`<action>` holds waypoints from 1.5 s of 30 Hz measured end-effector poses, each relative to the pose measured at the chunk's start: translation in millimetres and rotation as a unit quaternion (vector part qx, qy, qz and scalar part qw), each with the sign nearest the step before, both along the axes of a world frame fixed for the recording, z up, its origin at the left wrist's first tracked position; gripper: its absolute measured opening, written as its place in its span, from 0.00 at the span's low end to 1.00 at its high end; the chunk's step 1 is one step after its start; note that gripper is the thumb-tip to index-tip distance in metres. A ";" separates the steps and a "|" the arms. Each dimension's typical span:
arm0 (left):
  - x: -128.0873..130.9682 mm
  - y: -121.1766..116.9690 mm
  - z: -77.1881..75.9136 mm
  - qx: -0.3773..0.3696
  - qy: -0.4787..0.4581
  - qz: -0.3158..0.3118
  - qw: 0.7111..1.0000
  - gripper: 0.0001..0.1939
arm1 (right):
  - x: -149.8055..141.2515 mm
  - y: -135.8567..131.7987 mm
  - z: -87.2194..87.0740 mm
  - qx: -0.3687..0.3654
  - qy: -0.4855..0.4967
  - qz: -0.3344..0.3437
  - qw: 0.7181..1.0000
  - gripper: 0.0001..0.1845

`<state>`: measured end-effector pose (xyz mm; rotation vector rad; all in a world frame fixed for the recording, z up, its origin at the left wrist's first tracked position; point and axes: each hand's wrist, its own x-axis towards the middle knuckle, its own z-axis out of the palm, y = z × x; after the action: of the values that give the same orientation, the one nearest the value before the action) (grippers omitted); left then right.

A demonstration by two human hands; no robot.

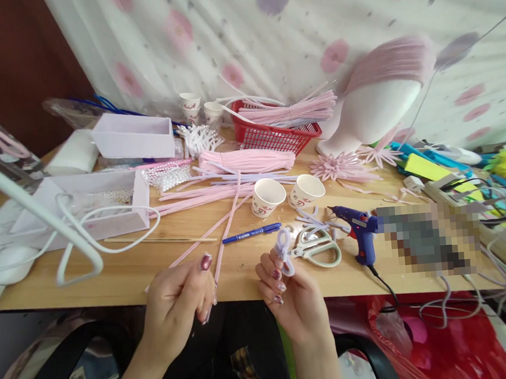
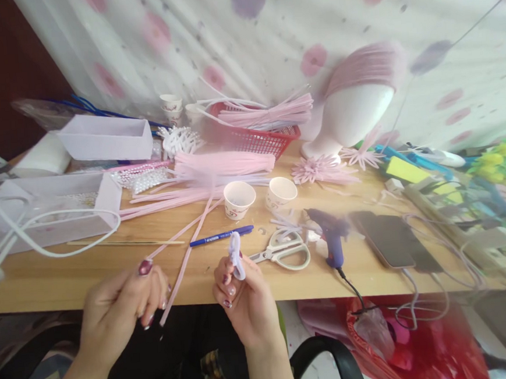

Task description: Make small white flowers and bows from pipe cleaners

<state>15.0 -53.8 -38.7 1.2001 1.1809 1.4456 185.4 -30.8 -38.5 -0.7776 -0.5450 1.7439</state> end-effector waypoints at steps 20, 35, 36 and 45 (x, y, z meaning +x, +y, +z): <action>15.8 12.8 -4.3 -0.093 -0.174 0.039 0.980 0.12 | -16.2 -8.5 -2.9 0.146 -0.338 -0.055 0.928 0.16; -1.0 23.3 -14.9 -0.052 -0.163 0.133 0.976 0.14 | -1.5 -0.5 -18.7 0.108 -0.265 -0.176 0.942 0.13; -4.9 25.6 -14.7 -0.045 -0.143 0.146 0.978 0.13 | 0.0 0.4 -19.9 0.115 -0.262 -0.183 0.941 0.13; -36.4 47.7 -24.4 -0.034 0.050 0.195 0.979 0.11 | 4.9 -0.4 -24.0 0.144 -0.193 -0.191 0.952 0.24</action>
<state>-21.4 -6.1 -63.2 1.0404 1.5893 1.6280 190.3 -31.2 -62.4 -0.9481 -0.8305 1.1291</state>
